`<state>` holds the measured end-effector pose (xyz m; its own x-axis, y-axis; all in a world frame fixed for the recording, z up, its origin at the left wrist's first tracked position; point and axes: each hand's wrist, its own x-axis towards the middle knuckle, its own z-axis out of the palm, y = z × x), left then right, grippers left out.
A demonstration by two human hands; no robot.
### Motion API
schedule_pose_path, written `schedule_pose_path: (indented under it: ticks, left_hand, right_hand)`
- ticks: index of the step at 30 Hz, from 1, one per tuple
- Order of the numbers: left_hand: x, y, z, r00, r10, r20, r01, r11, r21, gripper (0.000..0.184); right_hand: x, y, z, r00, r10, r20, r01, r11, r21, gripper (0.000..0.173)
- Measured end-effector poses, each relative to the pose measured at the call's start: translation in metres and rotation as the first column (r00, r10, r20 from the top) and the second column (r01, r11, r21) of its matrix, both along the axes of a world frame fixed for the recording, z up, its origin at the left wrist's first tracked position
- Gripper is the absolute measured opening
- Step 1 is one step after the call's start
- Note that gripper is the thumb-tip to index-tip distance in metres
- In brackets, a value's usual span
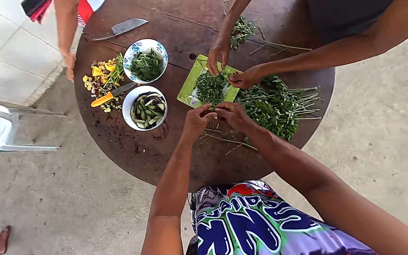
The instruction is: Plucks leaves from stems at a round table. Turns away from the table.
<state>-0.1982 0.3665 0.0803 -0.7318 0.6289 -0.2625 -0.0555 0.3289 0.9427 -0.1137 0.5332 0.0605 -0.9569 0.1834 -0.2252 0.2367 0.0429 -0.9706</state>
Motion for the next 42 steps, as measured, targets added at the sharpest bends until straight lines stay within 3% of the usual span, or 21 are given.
schedule_pose_path:
  ticks: [6,10,14,20,30,32,36,42]
  left_hand:
    - [-0.004,0.03,-0.005,0.99,0.133,0.035,-0.133,0.991,-0.008,0.012]
    - [-0.016,0.042,-0.006,0.987,0.148,0.062,-0.145,0.988,-0.057,0.012]
    - [-0.037,0.053,-0.015,0.957,0.221,0.185,-0.212,0.975,-0.07,0.01]
    - [-0.053,0.054,-0.024,0.921,0.255,0.295,-0.258,0.966,-0.03,0.005]
    - [-0.058,0.047,-0.028,0.912,0.306,0.273,-0.309,0.951,-0.034,0.006]
    - [-0.061,0.047,-0.027,0.916,0.31,0.255,-0.309,0.95,-0.044,0.006]
    - [-0.064,0.054,-0.028,0.935,0.288,0.206,-0.277,0.958,-0.078,0.004]
    - [-0.063,0.061,-0.029,0.949,0.24,0.204,-0.229,0.97,-0.077,0.004]
  right_hand:
    - [-0.011,0.026,-0.021,0.999,0.001,-0.033,-0.004,0.997,-0.079,0.018]
    - [-0.027,0.035,-0.017,1.0,0.008,0.011,-0.008,0.996,-0.085,0.021]
    - [-0.046,0.046,-0.027,0.996,0.072,-0.055,-0.072,0.997,-0.006,0.014]
    - [-0.065,0.058,-0.039,0.989,0.122,-0.086,-0.13,0.988,-0.085,0.011]
    - [-0.071,0.07,-0.042,0.996,0.081,-0.029,-0.084,0.987,-0.133,0.009]
    - [-0.075,0.074,-0.047,0.997,0.07,-0.023,-0.072,0.995,-0.068,0.012]
    - [-0.085,0.079,-0.053,0.987,0.164,-0.005,-0.153,0.929,0.338,0.035]
    - [-0.086,0.071,-0.046,0.953,0.295,-0.064,-0.252,0.893,0.372,0.032]
